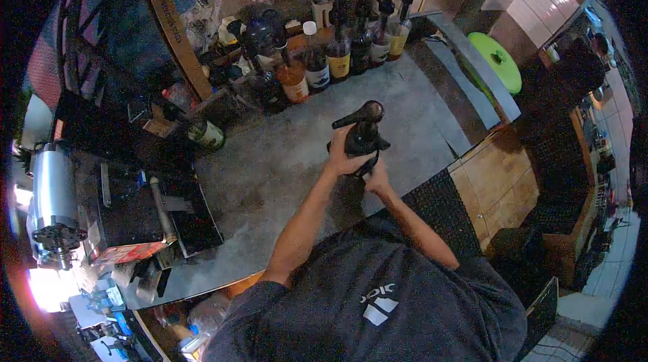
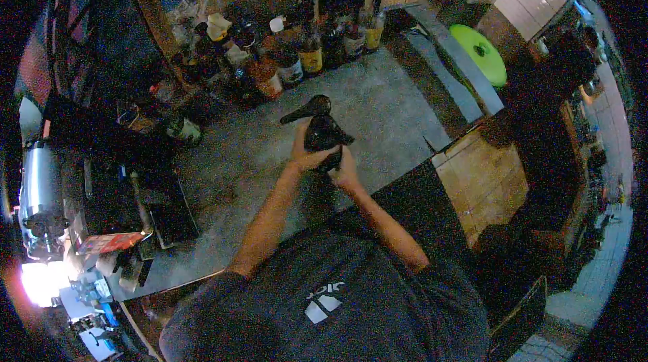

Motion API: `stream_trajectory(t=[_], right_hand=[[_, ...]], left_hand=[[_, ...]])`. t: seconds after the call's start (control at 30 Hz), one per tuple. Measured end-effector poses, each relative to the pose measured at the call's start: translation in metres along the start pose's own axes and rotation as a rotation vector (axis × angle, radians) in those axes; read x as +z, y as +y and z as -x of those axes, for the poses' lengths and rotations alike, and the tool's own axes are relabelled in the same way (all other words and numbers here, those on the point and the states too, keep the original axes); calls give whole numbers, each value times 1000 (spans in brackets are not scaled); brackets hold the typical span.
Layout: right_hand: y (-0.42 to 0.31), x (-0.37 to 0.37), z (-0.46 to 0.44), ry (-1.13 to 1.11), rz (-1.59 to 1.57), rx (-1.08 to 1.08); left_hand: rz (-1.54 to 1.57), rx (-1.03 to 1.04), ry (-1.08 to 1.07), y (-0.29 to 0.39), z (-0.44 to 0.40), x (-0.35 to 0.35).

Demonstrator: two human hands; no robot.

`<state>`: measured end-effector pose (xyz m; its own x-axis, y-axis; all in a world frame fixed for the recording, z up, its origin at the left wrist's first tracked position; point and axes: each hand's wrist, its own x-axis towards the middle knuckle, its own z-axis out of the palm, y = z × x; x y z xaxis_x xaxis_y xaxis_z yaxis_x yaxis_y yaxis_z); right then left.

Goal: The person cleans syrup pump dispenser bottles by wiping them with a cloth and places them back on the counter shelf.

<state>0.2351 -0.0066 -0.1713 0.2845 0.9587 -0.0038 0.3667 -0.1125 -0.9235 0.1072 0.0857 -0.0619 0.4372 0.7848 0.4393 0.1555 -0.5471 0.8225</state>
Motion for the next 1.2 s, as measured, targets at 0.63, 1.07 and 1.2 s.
stream_trajectory(t=[0.63, 1.07, 1.2], right_hand=[[-22, 17, 13, 358, -60, -327], [-84, -17, -10, 8, -22, -76], [-100, -18, -5, 2, 103, -103]], left_hand=[[110, -91, -18, 5, 3, 5], [72, -355, -283, 4, 50, -127], [469, -205, -29, 173, 13, -171]])
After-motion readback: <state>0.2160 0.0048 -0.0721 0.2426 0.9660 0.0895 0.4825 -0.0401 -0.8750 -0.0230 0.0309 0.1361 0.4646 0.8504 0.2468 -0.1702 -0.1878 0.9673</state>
